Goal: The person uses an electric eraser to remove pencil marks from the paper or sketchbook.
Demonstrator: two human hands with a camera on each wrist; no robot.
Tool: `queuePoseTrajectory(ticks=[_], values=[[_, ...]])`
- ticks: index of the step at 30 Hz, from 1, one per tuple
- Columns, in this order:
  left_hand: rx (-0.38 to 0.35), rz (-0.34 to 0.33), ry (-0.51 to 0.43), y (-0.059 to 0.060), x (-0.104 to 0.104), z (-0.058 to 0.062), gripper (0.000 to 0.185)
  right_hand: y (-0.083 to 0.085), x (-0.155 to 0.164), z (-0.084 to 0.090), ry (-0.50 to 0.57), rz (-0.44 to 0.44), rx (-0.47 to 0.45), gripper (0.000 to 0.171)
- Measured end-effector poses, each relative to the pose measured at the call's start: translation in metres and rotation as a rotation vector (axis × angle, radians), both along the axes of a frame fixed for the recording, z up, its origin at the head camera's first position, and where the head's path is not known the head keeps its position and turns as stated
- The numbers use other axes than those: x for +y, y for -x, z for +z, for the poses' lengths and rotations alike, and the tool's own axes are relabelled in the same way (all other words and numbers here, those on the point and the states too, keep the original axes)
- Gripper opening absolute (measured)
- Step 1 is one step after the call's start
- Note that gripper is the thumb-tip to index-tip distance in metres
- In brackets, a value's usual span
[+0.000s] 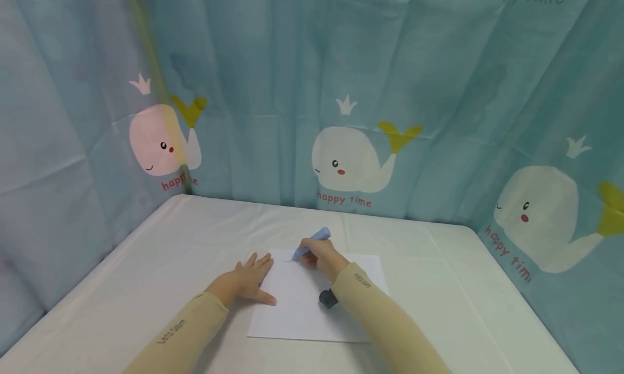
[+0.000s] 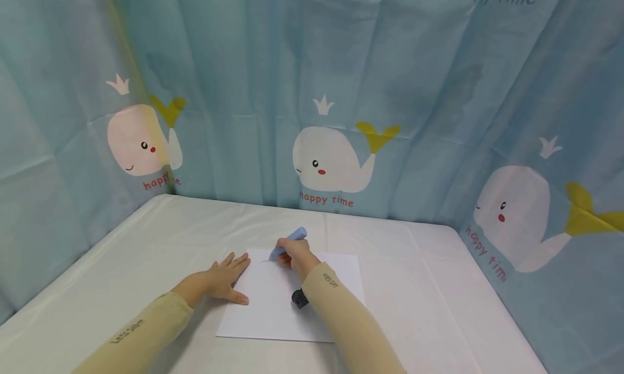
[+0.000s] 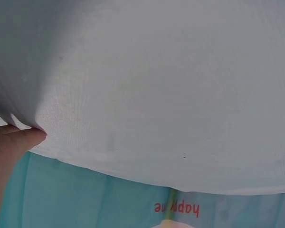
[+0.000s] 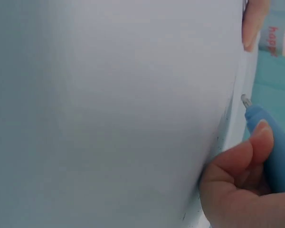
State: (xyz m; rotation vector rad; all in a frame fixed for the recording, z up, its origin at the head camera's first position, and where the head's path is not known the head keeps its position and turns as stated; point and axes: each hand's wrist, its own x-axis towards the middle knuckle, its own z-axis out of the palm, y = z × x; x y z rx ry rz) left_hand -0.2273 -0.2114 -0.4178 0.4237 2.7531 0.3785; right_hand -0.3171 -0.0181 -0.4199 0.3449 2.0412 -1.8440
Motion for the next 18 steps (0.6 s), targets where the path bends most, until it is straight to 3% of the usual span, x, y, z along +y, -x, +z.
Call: queuePoseTrajectory(ticks=[7,14,18], values=[[-0.009,0.020,-0.003,-0.0020,0.0033,0.0031,0.106,0.0006,0.0014,0.0014,-0.017,-0.029,-0.004,0.028],[-0.002,0.015,0.003,-0.0002,0.0030,0.0001,0.107,-0.0002,0.0026,0.0025,-0.048,0.053,-0.015,0.028],[-0.006,0.020,0.006,-0.0012,0.0026,0.0016,0.107,-0.0006,0.0011,0.0022,-0.042,0.045,0.002,0.026]])
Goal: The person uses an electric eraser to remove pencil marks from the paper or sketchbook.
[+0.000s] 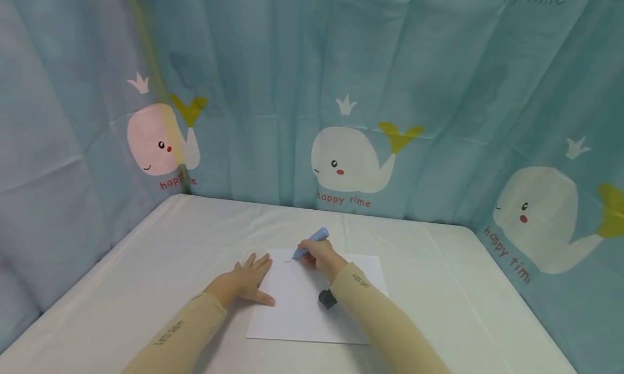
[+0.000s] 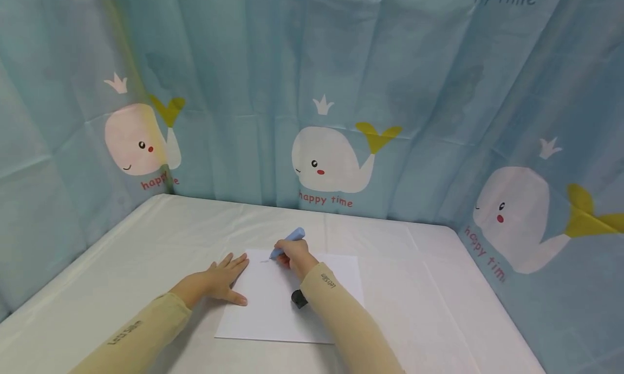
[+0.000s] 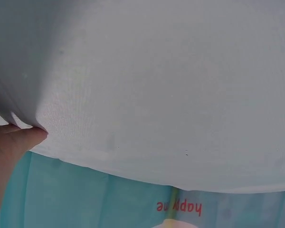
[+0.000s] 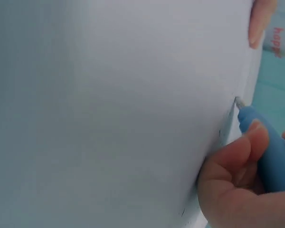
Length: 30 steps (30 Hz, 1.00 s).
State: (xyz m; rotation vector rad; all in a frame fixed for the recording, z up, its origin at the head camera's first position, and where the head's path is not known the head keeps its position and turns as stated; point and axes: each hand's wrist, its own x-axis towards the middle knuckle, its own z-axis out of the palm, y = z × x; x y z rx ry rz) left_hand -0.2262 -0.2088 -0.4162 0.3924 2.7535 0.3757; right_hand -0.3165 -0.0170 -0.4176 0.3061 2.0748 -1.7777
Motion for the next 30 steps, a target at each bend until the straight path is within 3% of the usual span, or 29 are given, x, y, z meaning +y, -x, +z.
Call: queuePoseTrajectory(ticks=[21,26,30], values=[[0.001,-0.006,0.003,-0.001,0.000,0.003,0.106,0.000,-0.003,-0.002,-0.007,0.019,0.015,0.031],[0.000,-0.013,0.014,0.001,-0.002,-0.005,0.107,0.000,-0.003,-0.007,0.010,-0.002,0.008,0.037],[0.014,-0.016,0.019,0.003,-0.003,-0.009,0.108,0.000,-0.001,-0.008,0.050,0.006,-0.004,0.030]])
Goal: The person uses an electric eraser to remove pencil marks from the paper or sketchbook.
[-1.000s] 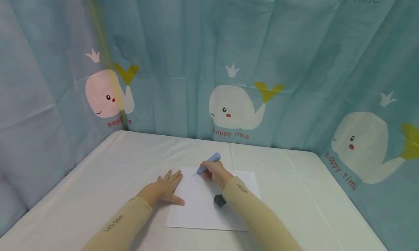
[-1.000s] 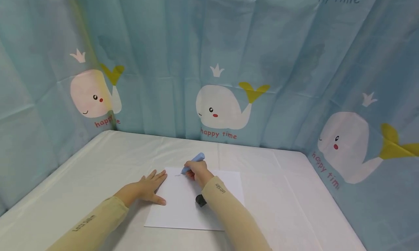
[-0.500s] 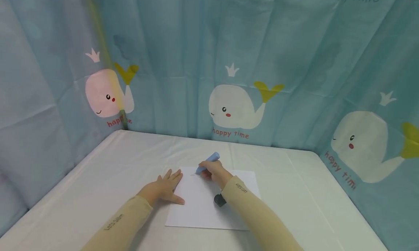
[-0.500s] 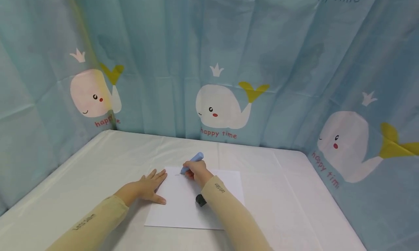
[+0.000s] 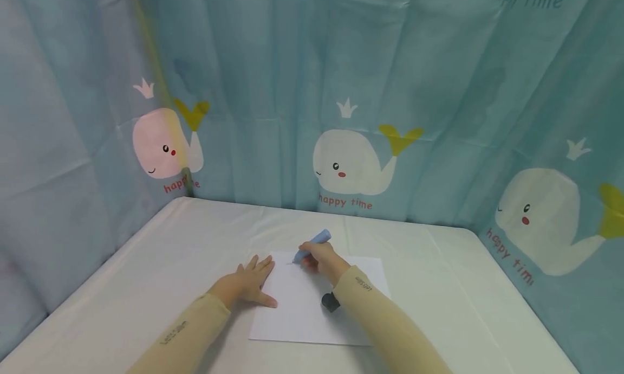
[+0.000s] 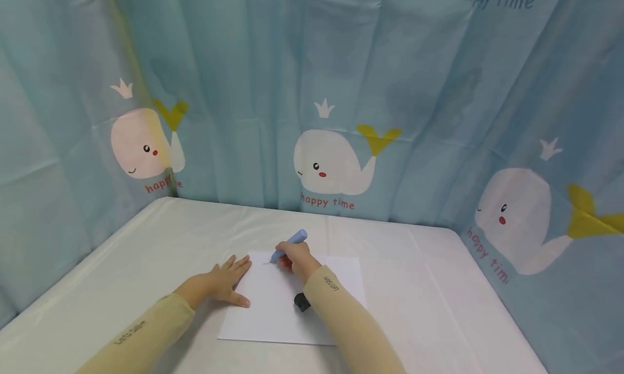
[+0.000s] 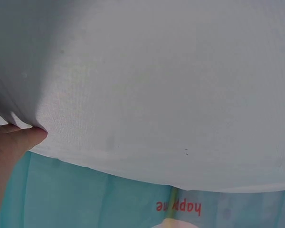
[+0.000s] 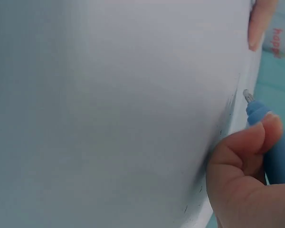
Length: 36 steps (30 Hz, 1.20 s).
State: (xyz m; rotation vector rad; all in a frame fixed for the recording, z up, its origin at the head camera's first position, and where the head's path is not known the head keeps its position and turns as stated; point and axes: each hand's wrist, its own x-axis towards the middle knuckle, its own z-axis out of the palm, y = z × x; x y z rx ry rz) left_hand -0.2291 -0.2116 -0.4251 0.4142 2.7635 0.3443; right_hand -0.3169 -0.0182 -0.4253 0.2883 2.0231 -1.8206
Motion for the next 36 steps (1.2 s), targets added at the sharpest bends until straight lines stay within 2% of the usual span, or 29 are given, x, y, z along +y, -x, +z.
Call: queuePoseTrajectory(ticks=[4,11,17,24,36], values=[[-0.004,0.005,-0.009,-0.0017,-0.0006,0.0024,0.108,-0.0017,-0.0012,0.0011,0.021,-0.010,0.006,0.025],[-0.005,0.008,-0.013,-0.0020,-0.0011,0.0041,0.108,-0.0043,-0.0066,0.0016,-0.021,-0.064,0.044,0.028],[-0.027,-0.007,-0.004,0.0002,-0.0004,0.0019,0.112,-0.0046,-0.0077,0.0009,-0.093,-0.033,0.030,0.030],[-0.008,0.022,-0.003,-0.0007,-0.0007,0.0029,0.109,-0.0014,-0.0086,0.0027,-0.088,-0.036,0.018,0.035],[-0.007,0.015,0.002,-0.0003,0.0003,0.0023,0.108,-0.0034,-0.0089,0.0048,-0.096,-0.027,0.021,0.040]])
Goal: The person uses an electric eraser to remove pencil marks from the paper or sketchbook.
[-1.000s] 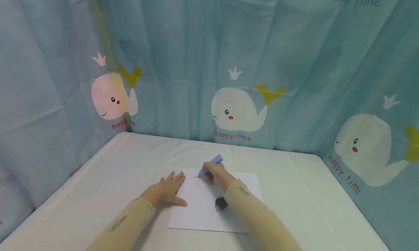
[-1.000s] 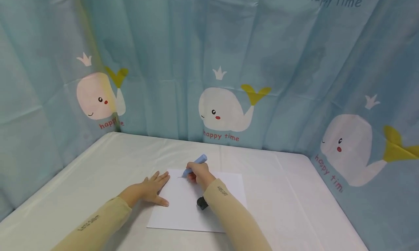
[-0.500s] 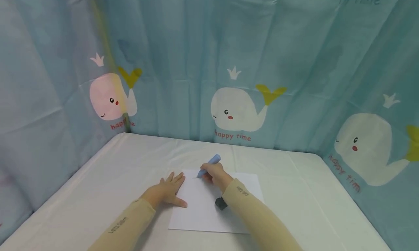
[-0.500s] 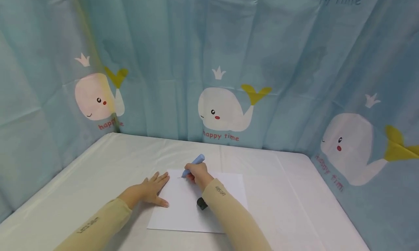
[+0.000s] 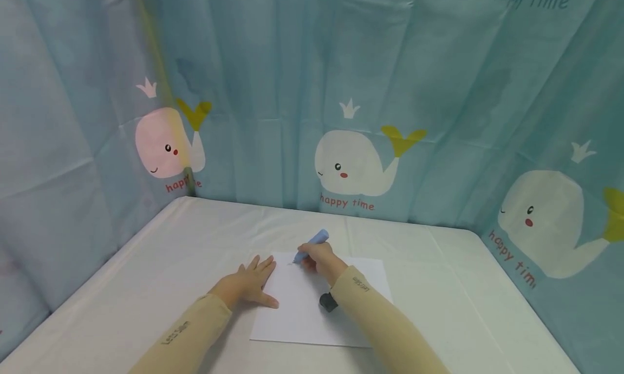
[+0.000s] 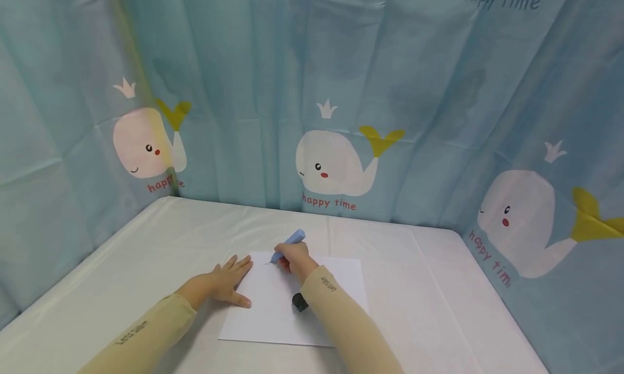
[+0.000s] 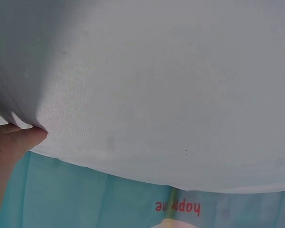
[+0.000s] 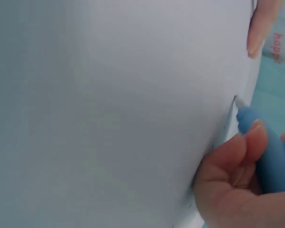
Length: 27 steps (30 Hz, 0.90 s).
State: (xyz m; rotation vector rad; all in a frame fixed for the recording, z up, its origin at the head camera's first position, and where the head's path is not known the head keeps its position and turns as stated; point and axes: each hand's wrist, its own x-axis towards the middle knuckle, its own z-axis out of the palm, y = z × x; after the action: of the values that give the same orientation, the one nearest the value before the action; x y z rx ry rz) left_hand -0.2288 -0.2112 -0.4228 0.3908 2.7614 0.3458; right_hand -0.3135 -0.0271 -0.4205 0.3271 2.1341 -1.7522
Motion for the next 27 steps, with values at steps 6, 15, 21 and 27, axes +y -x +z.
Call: queuePoseTrajectory(ticks=[6,15,21,27], values=[[-0.006,0.011,-0.002,-0.0010,0.0001,0.0003,0.108,0.0017,0.0022,-0.0003,0.032,0.040,-0.026,0.031],[-0.016,0.025,0.012,0.0009,-0.0002,-0.0007,0.110,0.0019,0.0045,0.0010,0.113,0.021,-0.057,0.023],[-0.025,0.019,-0.003,-0.0005,-0.0001,0.0016,0.109,-0.0017,0.0008,0.0037,0.100,-0.031,-0.033,0.030],[-0.031,0.022,-0.002,-0.0015,0.0003,0.0004,0.109,-0.0017,-0.0010,0.0024,0.094,-0.085,-0.009,0.039]])
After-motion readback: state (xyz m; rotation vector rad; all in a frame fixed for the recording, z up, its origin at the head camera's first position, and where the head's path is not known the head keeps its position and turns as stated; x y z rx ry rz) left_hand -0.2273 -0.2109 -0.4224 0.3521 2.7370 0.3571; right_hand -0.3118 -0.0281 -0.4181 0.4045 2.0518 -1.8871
